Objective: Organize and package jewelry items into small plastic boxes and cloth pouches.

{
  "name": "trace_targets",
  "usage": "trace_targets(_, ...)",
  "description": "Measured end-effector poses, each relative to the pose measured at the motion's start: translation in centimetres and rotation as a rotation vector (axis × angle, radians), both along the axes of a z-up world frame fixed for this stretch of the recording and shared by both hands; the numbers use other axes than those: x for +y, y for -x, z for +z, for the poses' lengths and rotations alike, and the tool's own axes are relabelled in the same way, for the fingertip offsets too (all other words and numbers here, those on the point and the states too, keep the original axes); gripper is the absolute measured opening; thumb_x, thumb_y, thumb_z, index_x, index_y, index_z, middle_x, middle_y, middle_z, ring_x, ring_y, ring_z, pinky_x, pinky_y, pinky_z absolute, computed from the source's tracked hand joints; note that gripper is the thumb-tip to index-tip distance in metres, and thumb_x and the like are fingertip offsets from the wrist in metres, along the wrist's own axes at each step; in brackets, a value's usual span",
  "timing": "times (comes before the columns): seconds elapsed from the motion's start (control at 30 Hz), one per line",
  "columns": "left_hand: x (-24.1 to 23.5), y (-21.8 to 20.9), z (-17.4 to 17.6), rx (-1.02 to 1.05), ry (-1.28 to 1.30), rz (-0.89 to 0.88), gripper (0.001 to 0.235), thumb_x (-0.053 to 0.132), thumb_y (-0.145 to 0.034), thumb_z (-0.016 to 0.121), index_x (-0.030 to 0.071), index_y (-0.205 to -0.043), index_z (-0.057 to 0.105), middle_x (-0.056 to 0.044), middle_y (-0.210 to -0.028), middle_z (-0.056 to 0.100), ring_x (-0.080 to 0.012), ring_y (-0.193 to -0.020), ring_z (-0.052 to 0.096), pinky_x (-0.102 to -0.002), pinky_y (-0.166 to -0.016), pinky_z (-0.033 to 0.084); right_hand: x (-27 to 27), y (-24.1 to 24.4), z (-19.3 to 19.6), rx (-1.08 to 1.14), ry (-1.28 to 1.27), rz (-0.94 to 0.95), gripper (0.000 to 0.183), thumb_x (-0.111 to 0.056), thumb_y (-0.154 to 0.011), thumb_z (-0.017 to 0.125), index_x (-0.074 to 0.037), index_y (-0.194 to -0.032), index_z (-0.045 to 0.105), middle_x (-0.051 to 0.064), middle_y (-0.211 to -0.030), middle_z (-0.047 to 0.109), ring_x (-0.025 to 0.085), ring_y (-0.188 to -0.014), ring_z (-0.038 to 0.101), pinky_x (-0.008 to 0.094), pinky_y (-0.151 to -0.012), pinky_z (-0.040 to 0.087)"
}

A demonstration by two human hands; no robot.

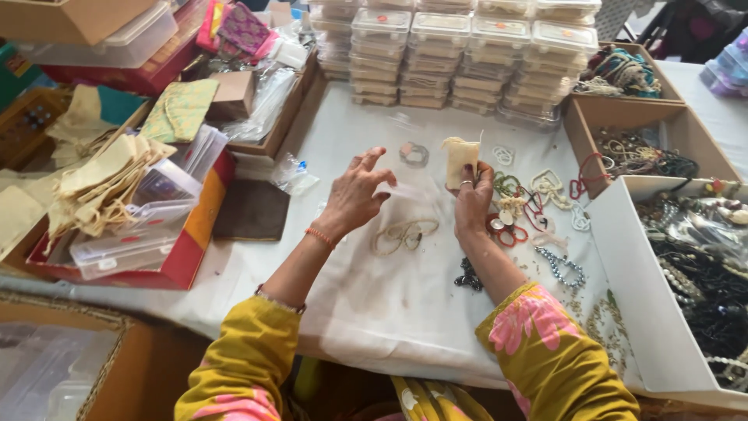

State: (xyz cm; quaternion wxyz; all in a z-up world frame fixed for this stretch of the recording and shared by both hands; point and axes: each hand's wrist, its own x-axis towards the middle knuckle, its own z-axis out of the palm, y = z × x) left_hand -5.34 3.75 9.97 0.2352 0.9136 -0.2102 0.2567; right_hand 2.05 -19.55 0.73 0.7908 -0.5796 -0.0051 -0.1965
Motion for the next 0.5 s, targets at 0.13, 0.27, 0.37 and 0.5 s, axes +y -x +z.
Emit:
trace_targets(0.13,-1.1,-4.3,-3.9,0.206,0.025,-0.087,0.023,0.01,-0.073,0.083,0.016,-0.092,0.072,-0.011,-0.151,0.049,-0.0316,-0.126,0.056,-0.046,-0.092,0.054,-0.4,-0.8,-0.9,-0.062,-0.003,-0.073,0.015,-0.019,-0.109,0.053,-0.01,-0.12,0.052,0.002,-0.109,0.061,0.009,-0.092,0.058,0.026,-0.075,0.056)
trace_targets(0.27,-1.4,-6.3,-7.3,0.389,0.258,-0.114,0.032,0.006,-0.076,0.07,0.02,-0.105,0.075,-0.008,-0.157,0.046,-0.0316,-0.123,0.063,-0.043,-0.098,0.057,0.3,0.6,0.7,0.052,0.324,-0.065,0.019,-0.023,-0.104,0.062,-0.009,-0.117,0.062,0.005,-0.107,0.068,0.011,-0.093,0.062,0.024,-0.082,0.052)
trace_targets(0.37,-1.2,-7.1,-9.4,0.427,0.486,-0.221,0.039,0.004,-0.079,0.064,0.017,-0.112,0.08,-0.012,-0.156,0.046,-0.0331,-0.129,0.059,-0.043,-0.101,0.055,0.6,1.4,1.1,0.005,0.569,-0.076,0.017,-0.019,-0.096,0.068,-0.006,-0.107,0.069,0.008,-0.111,0.065,0.015,-0.097,0.062,0.028,-0.083,0.051)
trace_targets(0.5,-1.6,-7.7,-11.2,0.643,0.888,-0.282,0.028,0.024,-0.099,0.062,0.003,-0.11,0.078,-0.014,-0.153,0.048,-0.0224,-0.122,0.064,-0.036,-0.088,0.062,0.9,2.1,1.8,-0.122,0.713,0.06,0.016,-0.014,-0.09,0.07,-0.001,-0.098,0.072,0.009,-0.111,0.067,0.017,-0.099,0.063,0.03,-0.087,0.05)
